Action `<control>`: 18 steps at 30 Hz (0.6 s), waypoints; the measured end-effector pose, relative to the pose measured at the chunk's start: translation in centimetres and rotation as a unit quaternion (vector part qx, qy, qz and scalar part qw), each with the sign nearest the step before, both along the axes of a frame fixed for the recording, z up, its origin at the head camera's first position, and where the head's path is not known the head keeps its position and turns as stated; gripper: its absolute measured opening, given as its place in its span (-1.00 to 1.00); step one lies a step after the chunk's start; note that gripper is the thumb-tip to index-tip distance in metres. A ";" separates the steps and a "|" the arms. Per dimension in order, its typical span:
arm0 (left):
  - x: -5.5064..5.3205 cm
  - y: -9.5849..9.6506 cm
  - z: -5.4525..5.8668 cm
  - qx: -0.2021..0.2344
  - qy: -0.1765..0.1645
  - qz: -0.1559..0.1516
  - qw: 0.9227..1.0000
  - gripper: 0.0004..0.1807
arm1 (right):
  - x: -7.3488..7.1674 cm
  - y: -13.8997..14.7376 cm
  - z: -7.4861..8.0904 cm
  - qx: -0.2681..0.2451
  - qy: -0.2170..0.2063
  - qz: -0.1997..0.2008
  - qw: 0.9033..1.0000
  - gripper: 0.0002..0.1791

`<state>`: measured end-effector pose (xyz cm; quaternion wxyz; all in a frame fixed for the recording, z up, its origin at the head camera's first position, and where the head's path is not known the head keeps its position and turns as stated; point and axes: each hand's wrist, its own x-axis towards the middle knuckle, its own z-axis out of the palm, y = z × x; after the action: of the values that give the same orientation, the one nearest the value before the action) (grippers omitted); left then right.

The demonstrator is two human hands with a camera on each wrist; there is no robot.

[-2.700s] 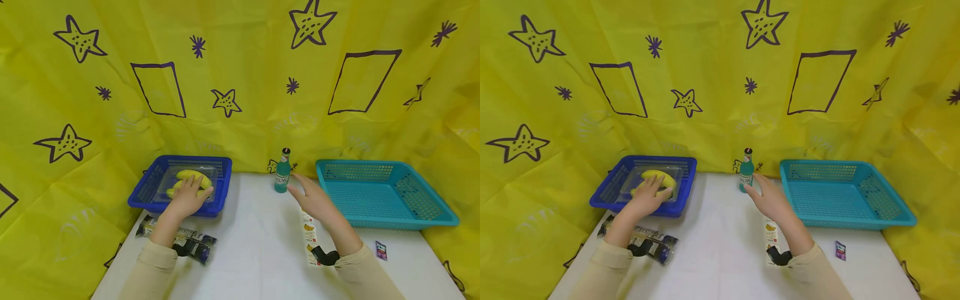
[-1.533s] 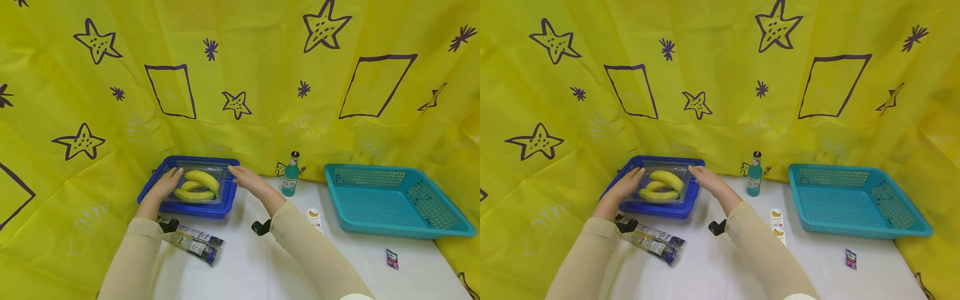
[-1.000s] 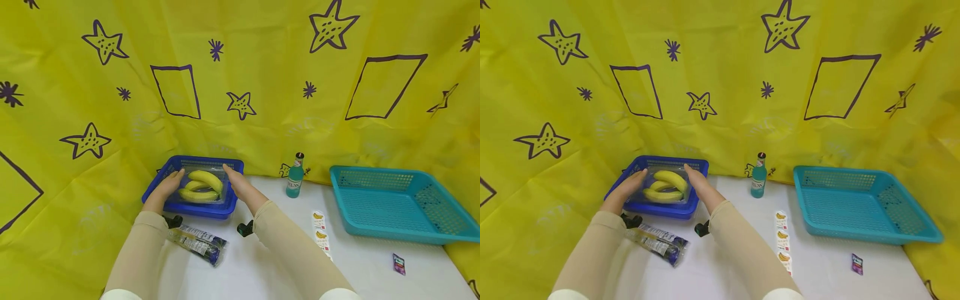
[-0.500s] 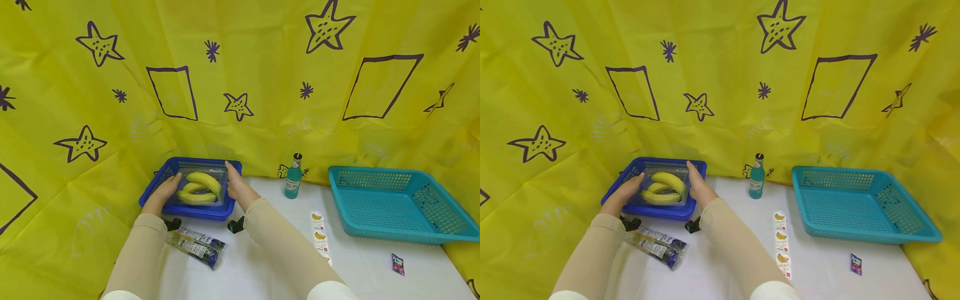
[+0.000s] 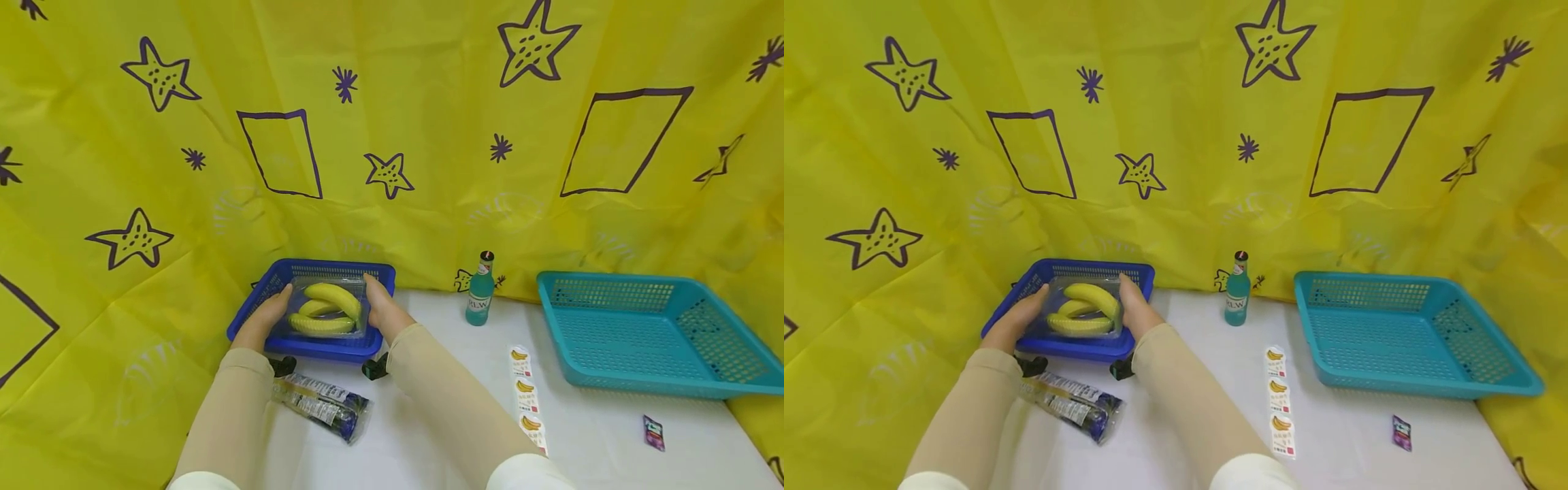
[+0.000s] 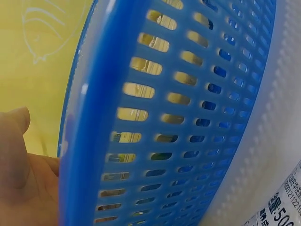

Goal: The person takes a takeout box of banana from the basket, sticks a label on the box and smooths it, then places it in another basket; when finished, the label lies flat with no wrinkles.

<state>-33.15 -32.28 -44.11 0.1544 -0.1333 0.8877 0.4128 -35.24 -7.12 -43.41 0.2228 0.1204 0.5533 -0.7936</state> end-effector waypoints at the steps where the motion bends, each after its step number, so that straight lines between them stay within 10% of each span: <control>1: 0.0 0.0 -0.1 0.000 0.000 -0.002 1.000 -0.01 | 0.0 -0.1 0.0 0.002 -0.002 0.004 1.000 -0.25; 18: 0.0 0.0 -0.1 0.008 -0.009 -0.012 1.000 0.00 | -0.1 -0.4 -0.1 0.011 -0.043 0.037 0.998 -0.23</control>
<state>-33.18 -32.28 -44.24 0.1686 -0.1250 0.8846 0.4164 -35.38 -7.51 -43.50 0.2744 0.1367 0.5554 -0.7730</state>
